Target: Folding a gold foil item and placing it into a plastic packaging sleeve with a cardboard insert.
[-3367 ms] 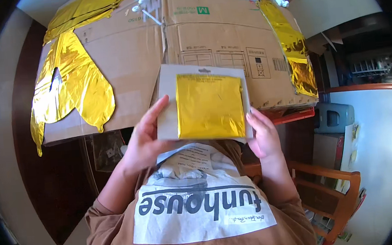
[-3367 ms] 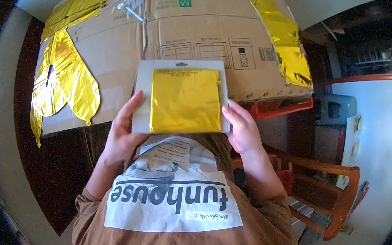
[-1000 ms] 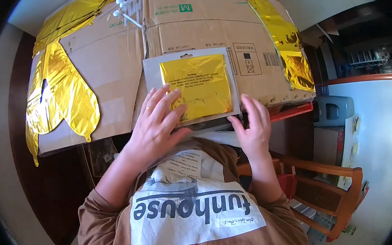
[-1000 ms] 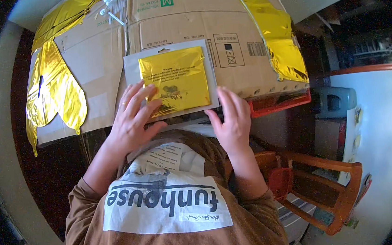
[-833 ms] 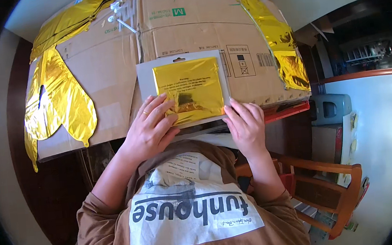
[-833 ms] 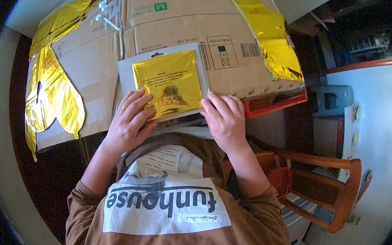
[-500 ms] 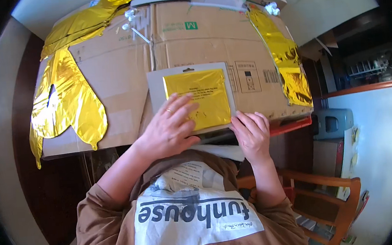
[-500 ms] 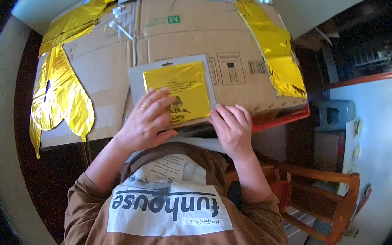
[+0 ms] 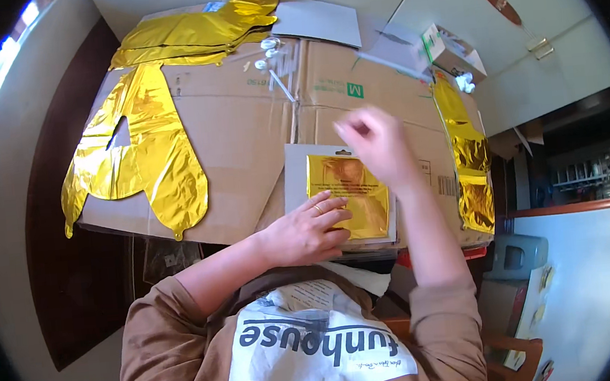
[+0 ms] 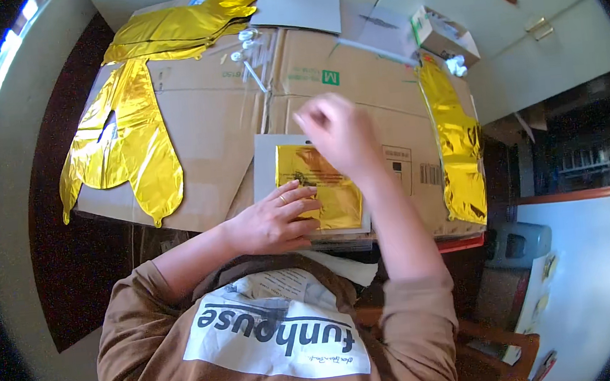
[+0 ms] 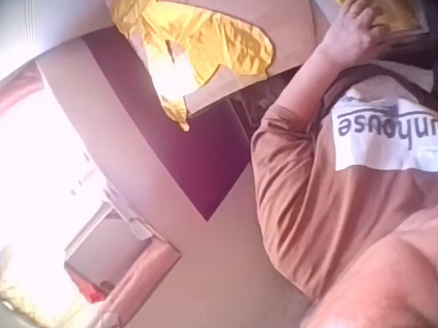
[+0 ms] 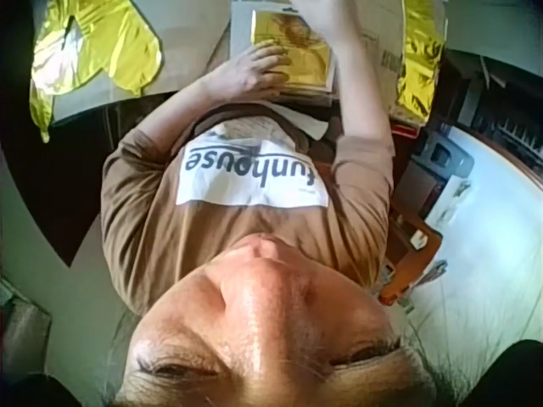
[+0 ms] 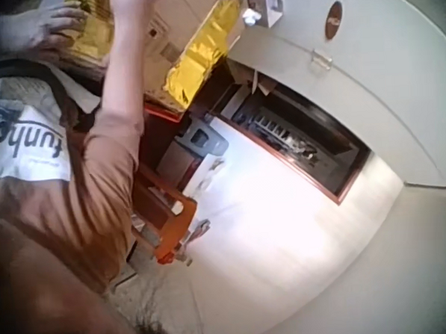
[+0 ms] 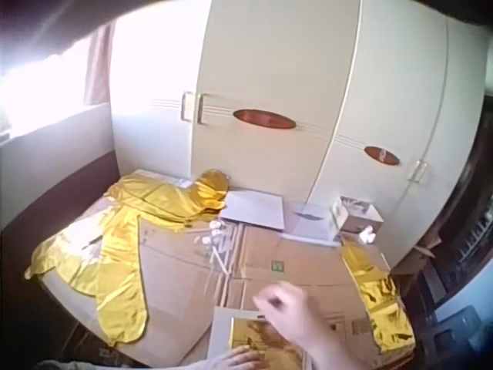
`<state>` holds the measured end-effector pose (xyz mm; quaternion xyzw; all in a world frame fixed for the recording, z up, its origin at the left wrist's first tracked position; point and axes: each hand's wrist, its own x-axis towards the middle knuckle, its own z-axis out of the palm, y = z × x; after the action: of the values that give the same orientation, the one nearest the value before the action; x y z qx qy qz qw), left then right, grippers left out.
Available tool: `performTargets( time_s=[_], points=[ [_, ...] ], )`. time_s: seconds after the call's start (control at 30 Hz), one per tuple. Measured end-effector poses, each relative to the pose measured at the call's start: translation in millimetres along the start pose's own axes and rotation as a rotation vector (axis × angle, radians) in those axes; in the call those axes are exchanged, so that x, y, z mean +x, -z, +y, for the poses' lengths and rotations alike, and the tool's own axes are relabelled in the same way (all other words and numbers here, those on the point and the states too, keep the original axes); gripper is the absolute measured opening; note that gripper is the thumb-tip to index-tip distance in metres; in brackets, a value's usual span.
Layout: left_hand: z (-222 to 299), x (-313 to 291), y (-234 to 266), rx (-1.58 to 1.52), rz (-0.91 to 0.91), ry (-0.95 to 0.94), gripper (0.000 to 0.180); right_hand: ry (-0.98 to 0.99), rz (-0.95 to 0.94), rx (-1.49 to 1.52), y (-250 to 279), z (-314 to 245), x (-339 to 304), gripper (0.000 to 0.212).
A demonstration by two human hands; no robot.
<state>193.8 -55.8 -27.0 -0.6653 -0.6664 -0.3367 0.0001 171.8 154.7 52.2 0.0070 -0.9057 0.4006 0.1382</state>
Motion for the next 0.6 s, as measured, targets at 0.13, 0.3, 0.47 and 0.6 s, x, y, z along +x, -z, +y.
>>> performTargets(
  time_s=[0.13, 0.3, 0.47, 0.6],
  points=[
    [-2.8, 0.6, 0.6, 0.001, 0.002, -0.007, 0.037, -0.055, 0.048, -0.392, -97.6, 16.9, 92.7, 0.031],
    [-0.2, 1.5, -1.1, -0.002, 0.054, -0.008, 0.03, -0.271, -0.082, -0.476, -102.9, 14.9, 101.2, 0.031],
    [0.6, -1.6, -8.5, 0.062, 0.095, -0.009, 0.025, -0.17, 0.06, -0.047, -1.2, -7.4, 1.4, 0.018],
    [9.1, 2.0, -6.5, 0.139, 0.112, -0.01, 0.018, -0.317, 0.175, 0.057, 73.7, 7.7, -135.7, 0.007]
  ],
)
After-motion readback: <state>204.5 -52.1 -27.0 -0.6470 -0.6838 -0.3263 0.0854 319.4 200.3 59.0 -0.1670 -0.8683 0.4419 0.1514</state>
